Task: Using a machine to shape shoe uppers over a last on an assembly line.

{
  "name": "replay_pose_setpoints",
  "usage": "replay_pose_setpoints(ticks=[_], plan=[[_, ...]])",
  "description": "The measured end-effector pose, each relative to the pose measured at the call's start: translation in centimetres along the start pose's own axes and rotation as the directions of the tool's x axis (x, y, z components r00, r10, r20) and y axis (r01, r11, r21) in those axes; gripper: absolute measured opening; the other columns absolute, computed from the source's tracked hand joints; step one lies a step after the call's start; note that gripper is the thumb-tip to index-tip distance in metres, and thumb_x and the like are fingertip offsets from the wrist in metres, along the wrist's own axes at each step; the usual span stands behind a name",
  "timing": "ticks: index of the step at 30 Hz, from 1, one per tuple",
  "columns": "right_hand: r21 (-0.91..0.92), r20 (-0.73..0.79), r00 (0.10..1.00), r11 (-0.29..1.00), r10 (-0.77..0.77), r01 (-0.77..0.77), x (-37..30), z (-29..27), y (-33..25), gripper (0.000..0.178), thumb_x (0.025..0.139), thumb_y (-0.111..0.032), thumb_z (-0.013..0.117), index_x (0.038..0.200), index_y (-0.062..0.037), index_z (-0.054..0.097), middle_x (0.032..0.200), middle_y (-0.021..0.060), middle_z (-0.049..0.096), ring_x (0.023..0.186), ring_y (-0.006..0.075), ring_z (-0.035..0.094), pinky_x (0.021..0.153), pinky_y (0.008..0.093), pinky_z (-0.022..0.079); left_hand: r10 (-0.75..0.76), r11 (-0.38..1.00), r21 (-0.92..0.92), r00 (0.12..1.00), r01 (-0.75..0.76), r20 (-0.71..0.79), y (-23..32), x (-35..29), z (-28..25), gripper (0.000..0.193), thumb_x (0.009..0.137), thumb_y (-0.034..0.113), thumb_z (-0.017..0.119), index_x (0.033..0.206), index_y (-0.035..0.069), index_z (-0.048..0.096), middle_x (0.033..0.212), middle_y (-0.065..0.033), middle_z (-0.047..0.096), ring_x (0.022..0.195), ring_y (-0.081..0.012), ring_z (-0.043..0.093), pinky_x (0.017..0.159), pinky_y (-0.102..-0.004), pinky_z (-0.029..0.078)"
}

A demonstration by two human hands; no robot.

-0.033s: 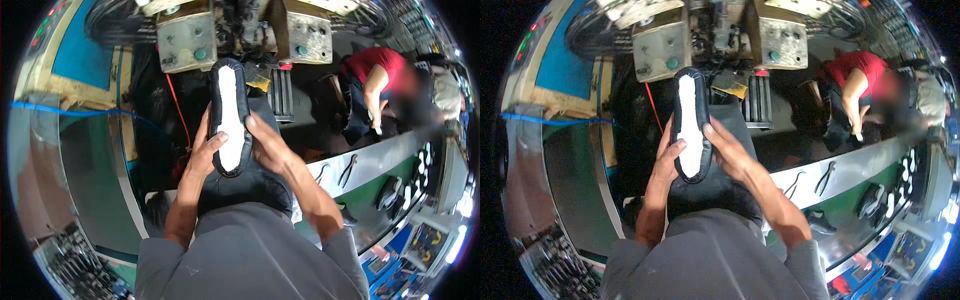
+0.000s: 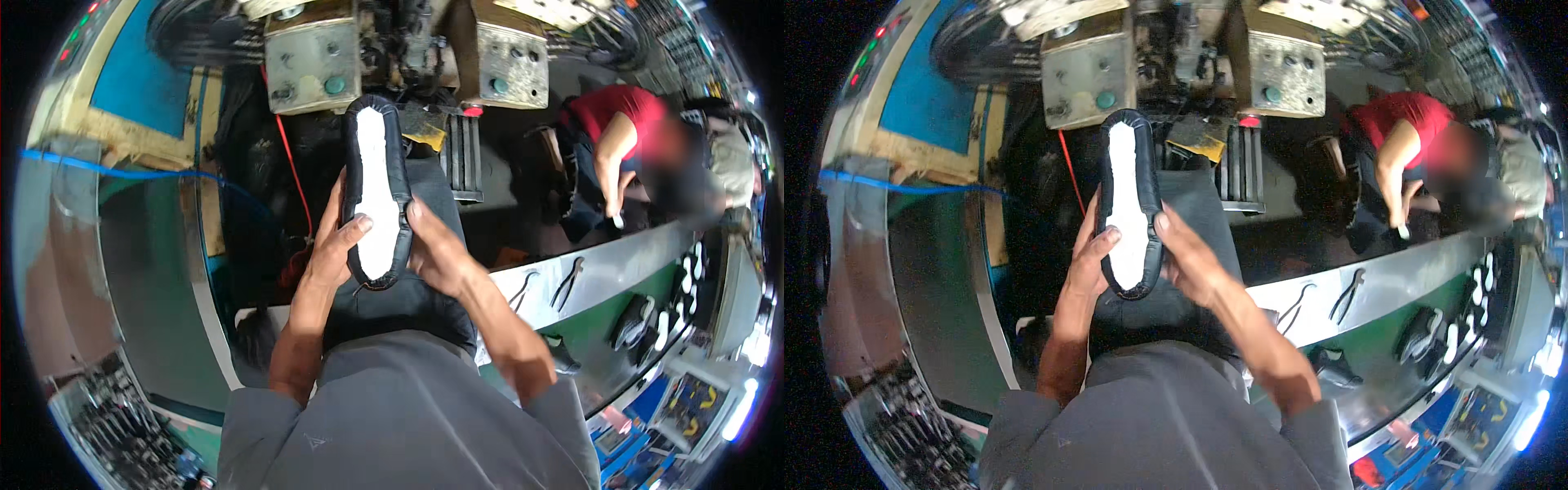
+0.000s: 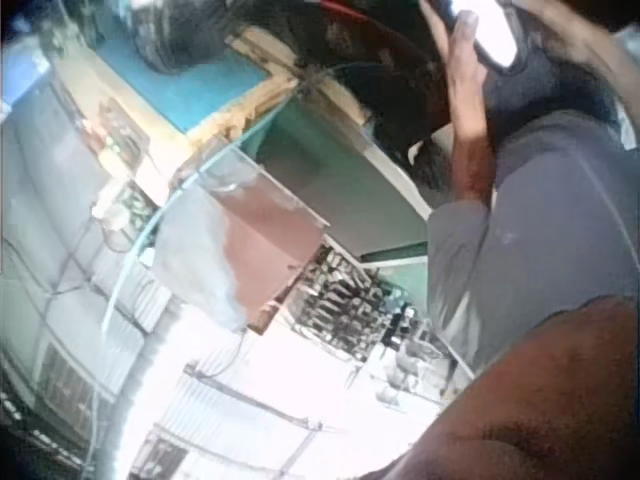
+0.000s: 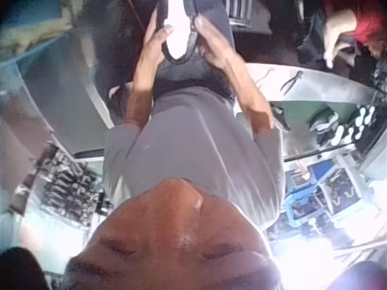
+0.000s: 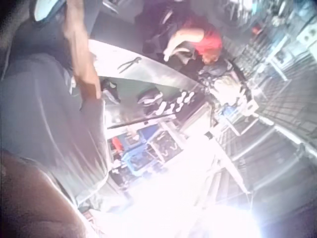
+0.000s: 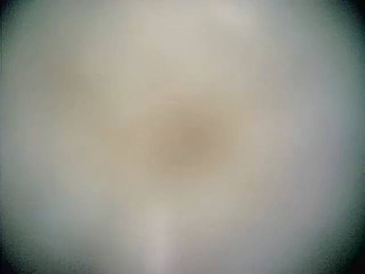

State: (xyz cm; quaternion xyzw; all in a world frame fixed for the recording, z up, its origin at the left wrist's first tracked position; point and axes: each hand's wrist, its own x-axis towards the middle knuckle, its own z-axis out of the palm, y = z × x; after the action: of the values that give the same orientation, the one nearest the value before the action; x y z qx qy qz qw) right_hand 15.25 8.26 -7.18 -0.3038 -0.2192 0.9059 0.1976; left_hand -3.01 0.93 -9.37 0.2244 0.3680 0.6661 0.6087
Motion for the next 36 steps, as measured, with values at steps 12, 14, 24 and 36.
replay_pose_setpoints(ticks=[12, 14, 24, 36], plan=[[0.073, 0.002, 0.983, 0.98, 0.184, -0.184, -0.3, 3.8, 6.8, 0.064, 0.115, -0.044, 0.06, 0.17, -0.0166, 0.042, 0.146, 0.0077, 0.066, 0.131, 0.0188, 0.064, 0.105, 0.0378, 0.057, 0.092, 0.994, -0.028, 0.969, -0.101, -0.231, -1.9, -9.2, -4.7, 0.101, 0.095, 0.011, 0.075, 0.178, 0.011, 0.016, 0.165, -0.0142, 0.044, 0.15, -0.0282, 0.049, 0.123, -0.0434, 0.042], [0.185, 0.025, 0.951, 0.933, 0.309, -0.308, 0.2, 3.4, 7.0, 0.066, 0.112, -0.054, 0.06, 0.161, -0.0114, 0.051, 0.148, 0.0123, 0.066, 0.136, 0.0239, 0.065, 0.108, 0.0445, 0.058, 0.096, 0.993, -0.048, 0.972, -0.108, -0.216, -1.7, -10.1, -4.3, 0.103, 0.094, 0.011, 0.075, 0.178, 0.011, 0.015, 0.167, -0.0146, 0.041, 0.151, -0.0279, 0.046, 0.123, -0.044, 0.043], [-0.618, 0.043, 0.97, 0.757, -0.238, 0.213, 1.3, 3.8, 9.1, 0.075, 0.113, -0.033, 0.067, 0.169, 0.0054, 0.035, 0.154, 0.0195, 0.06, 0.139, 0.0223, 0.056, 0.116, 0.0337, 0.046, 0.093, 0.995, 0.007, 0.957, -0.095, -0.276, -1.5, -9.5, -5.3, 0.103, 0.095, 0.016, 0.077, 0.178, 0.011, 0.015, 0.164, -0.016, 0.045, 0.148, -0.0278, 0.049, 0.122, -0.043, 0.044], [-0.619, -0.128, 0.989, 0.785, -0.074, -0.022, -2.0, -3.5, 7.1, 0.051, 0.111, -0.019, 0.069, 0.156, 0.001, 0.057, 0.153, 0.0171, 0.063, 0.129, 0.0286, 0.07, 0.103, 0.0431, 0.062, 0.28, 0.929, 0.367, 0.569, 0.042, -0.773, 5.6, -13.8, -24.8, 0.089, 0.094, 0.012, 0.08, 0.169, 0.002, 0.034, 0.148, -0.0171, 0.064, 0.128, -0.0364, 0.067, 0.109, -0.0465, 0.055]])
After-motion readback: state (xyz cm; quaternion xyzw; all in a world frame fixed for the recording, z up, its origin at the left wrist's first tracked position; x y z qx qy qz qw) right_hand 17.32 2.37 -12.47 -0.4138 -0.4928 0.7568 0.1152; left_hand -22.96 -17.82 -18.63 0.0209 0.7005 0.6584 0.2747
